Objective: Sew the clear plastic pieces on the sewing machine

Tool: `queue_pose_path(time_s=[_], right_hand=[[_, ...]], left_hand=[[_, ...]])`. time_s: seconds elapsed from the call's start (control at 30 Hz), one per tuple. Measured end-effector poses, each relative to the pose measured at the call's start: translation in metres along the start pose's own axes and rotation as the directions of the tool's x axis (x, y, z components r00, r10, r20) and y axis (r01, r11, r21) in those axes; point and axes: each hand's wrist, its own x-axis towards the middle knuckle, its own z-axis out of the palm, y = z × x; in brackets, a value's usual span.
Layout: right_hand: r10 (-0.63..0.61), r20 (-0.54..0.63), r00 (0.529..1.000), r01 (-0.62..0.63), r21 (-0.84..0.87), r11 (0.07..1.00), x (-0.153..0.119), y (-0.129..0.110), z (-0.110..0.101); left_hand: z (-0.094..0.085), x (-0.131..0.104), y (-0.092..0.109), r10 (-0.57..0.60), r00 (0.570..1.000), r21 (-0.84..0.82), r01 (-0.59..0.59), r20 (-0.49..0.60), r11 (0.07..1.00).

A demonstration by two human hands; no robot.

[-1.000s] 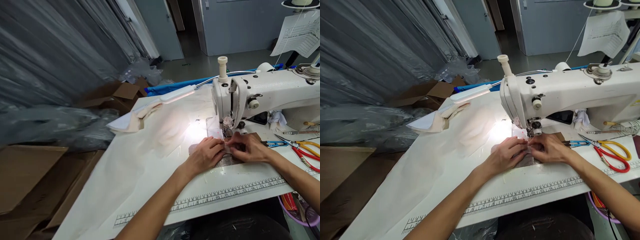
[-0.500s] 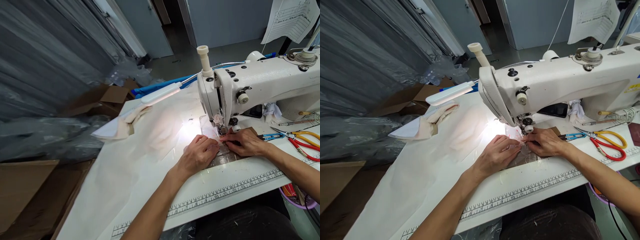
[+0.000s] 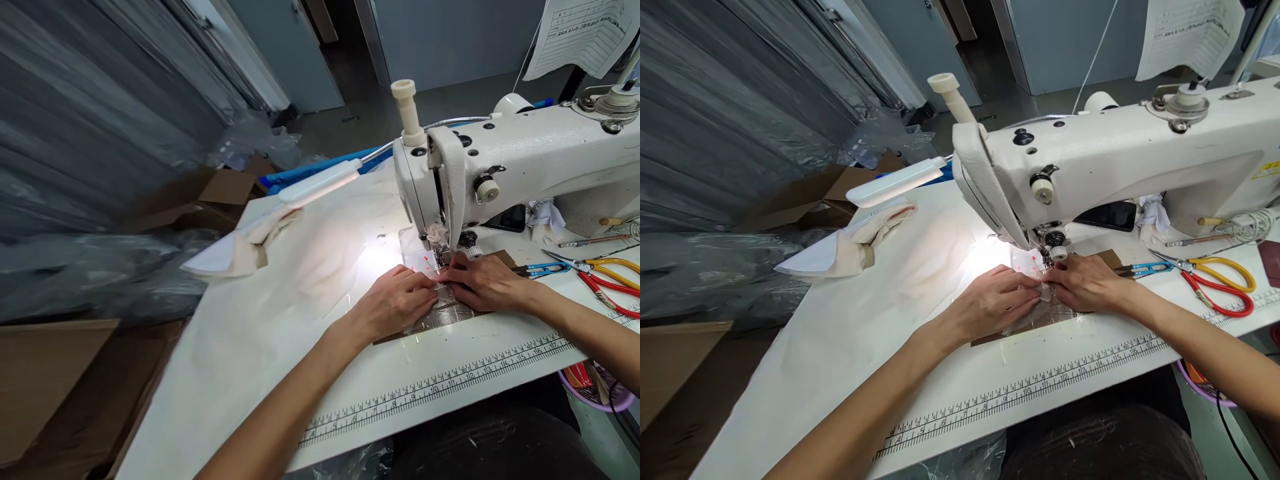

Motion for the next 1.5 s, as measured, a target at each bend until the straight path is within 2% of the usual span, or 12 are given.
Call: queue_pose_path(time_s=[0.1,0.23,0.37,0.53,0.67,0.77,0.9,1.03,1.17,1.33,1.43,1.5], right_hand=[[0.063,0.033,0.998,-0.066,0.099,0.993,0.001,0.004,-0.007],[0.113,0.073,0.991,-0.123,0.145,0.982,0.002,0.004,-0.014],[0.089,0.057,0.994,-0.095,0.115,0.989,0.002,0.000,-0.015],[0.004,0.013,1.000,-0.005,0.014,1.000,-0.002,-0.002,-0.007],[-0.032,0.016,0.999,0.033,-0.075,0.997,-0.003,-0.004,-0.001],[-0.043,0.057,0.997,0.049,-0.115,0.992,-0.001,-0.005,0.000],[-0.050,0.016,0.999,0.050,-0.017,0.999,-0.001,0.002,0.001],[-0.079,-0.042,0.996,0.082,0.080,0.993,-0.003,0.009,0.006],[-0.031,-0.004,1.000,0.031,0.013,0.999,-0.002,0.002,0.006],[0.068,0.037,0.997,-0.066,-0.069,0.995,-0.001,-0.014,0.003],[0.080,0.012,0.997,-0.079,-0.038,0.996,-0.004,-0.014,0.004],[0.073,-0.045,0.996,-0.072,0.028,0.997,-0.008,-0.010,0.006]], left_hand=[[0.001,-0.002,0.002,0.026,0.999,0.063,-0.024,-0.026,0.998],[0.003,-0.004,0.005,0.015,0.996,0.110,-0.006,-0.086,0.994],[0.004,-0.004,0.003,0.014,0.994,0.058,-0.008,-0.104,0.998],[0.006,-0.007,-0.002,-0.011,0.995,-0.007,0.010,-0.103,1.000],[0.008,-0.007,0.003,-0.065,0.990,-0.055,0.059,-0.126,0.997],[0.009,-0.005,0.011,-0.077,0.989,-0.013,0.076,-0.128,0.997],[0.010,-0.003,0.016,-0.083,0.984,0.052,0.092,-0.160,0.994],[0.008,-0.006,0.015,-0.074,0.989,0.023,0.078,-0.128,0.997],[0.008,-0.009,0.013,-0.078,0.991,-0.033,0.075,-0.111,0.997],[0.007,-0.007,0.014,-0.074,0.990,-0.020,0.072,-0.119,0.997],[0.007,-0.006,0.015,-0.048,0.990,-0.006,0.048,-0.132,0.999],[0.007,-0.005,0.015,-0.027,0.989,0.009,0.028,-0.144,1.000]])
